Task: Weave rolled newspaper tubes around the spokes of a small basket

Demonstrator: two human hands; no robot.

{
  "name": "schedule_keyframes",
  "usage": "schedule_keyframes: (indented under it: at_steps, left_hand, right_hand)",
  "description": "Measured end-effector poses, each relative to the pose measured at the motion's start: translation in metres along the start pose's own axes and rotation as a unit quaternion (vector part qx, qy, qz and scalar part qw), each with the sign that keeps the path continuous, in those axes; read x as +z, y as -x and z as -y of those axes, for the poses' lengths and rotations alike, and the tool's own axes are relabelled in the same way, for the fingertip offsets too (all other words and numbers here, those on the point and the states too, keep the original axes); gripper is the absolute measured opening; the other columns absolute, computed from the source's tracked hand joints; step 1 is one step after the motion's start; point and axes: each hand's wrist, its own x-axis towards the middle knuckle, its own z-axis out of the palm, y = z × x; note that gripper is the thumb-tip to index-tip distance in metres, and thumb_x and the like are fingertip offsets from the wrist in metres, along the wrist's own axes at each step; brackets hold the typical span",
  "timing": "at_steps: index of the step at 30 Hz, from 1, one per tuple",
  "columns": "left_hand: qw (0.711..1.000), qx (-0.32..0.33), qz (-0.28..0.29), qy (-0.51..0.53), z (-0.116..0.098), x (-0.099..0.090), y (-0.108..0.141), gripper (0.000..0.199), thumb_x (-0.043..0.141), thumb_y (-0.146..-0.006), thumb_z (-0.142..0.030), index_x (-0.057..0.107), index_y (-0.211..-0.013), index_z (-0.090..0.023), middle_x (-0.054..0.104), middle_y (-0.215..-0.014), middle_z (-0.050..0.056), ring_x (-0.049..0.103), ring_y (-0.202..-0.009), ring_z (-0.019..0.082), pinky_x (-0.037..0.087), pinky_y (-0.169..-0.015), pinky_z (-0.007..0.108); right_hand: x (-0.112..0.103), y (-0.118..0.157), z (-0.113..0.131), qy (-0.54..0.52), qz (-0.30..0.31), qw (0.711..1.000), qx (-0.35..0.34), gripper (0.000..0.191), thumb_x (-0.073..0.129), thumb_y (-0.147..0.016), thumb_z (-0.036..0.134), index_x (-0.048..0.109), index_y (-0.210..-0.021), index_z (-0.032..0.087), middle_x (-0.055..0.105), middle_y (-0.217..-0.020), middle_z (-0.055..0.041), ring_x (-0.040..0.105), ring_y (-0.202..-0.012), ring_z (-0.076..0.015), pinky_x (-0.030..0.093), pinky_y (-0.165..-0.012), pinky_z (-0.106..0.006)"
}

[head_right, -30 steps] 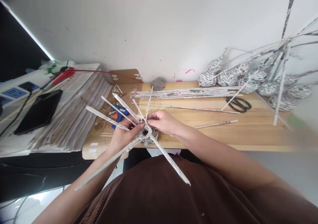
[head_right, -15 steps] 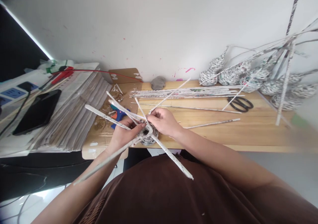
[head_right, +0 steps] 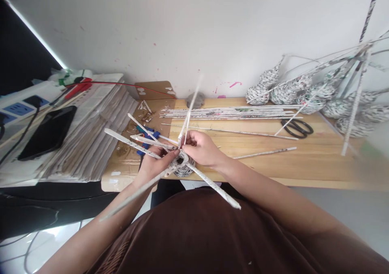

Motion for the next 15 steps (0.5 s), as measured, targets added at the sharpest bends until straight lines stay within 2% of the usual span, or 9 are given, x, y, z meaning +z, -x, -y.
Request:
schedule_keyframes:
  at_steps: [2, 5, 9, 12, 15]
  left_hand:
    - [1.0, -0.005, 0.007, -0.003, -0.001, -0.001, 0.001, 0.023, 0.075, -0.074, -0.035, 0.071, -0.087, -0.016, 0.075, -0.081, 0.004, 0.067, -0.072, 0.019, 0.052, -0.07, 0.029]
    - [0.999, -0.006, 0.013, -0.049, -0.006, -0.002, 0.002, 0.018, 0.073, -0.076, -0.033, 0.072, -0.084, -0.017, 0.072, -0.075, 0.002, 0.064, -0.066, 0.017, 0.049, -0.066, 0.028]
    - [0.998, 0.003, 0.023, -0.066, -0.009, -0.002, 0.003, 0.016, 0.069, -0.079, -0.03, 0.072, -0.086, -0.016, 0.073, -0.078, 0.004, 0.065, -0.072, 0.019, 0.049, -0.07, 0.029]
    - [0.999, 0.013, 0.014, -0.033, -0.003, 0.0, 0.003, 0.017, 0.069, -0.08, -0.03, 0.073, -0.089, -0.017, 0.074, -0.082, 0.005, 0.066, -0.075, 0.02, 0.051, -0.072, 0.03]
    - [1.0, 0.022, -0.002, 0.008, 0.004, 0.003, 0.003, 0.017, 0.07, -0.079, -0.032, 0.072, -0.088, -0.018, 0.074, -0.084, 0.005, 0.067, -0.077, 0.02, 0.052, -0.073, 0.031]
  right_hand:
    - [-0.001, -0.001, 0.0, -0.026, -0.01, 1.0, 0.004, 0.008, 0.064, -0.078, 0.02, 0.059, -0.084, 0.019, 0.066, -0.084, -0.002, 0.063, -0.076, -0.0154, 0.05, -0.072, -0.029]
    - [-0.002, -0.001, 0.008, -0.042, -0.021, 0.998, -0.05, 0.01, 0.064, -0.083, 0.023, 0.055, -0.087, 0.021, 0.066, -0.086, -0.0017, 0.063, -0.078, -0.0151, 0.05, -0.073, -0.03]
    - [-0.005, -0.006, 0.012, -0.055, -0.042, 0.994, -0.087, 0.015, 0.061, -0.091, 0.03, 0.056, -0.101, 0.021, 0.065, -0.079, 0.0003, 0.064, -0.076, -0.0151, 0.051, -0.075, -0.032]
    - [-0.01, -0.012, 0.002, -0.001, -0.101, 0.994, -0.043, 0.018, 0.067, -0.084, 0.033, 0.059, -0.094, 0.02, 0.066, -0.084, -0.0016, 0.063, -0.075, -0.0154, 0.05, -0.073, -0.032]
    - [-0.015, -0.014, -0.009, 0.041, -0.128, 0.99, 0.033, 0.019, 0.07, -0.079, 0.035, 0.059, -0.085, 0.02, 0.066, -0.077, -0.0014, 0.062, -0.068, -0.0164, 0.049, -0.066, -0.031]
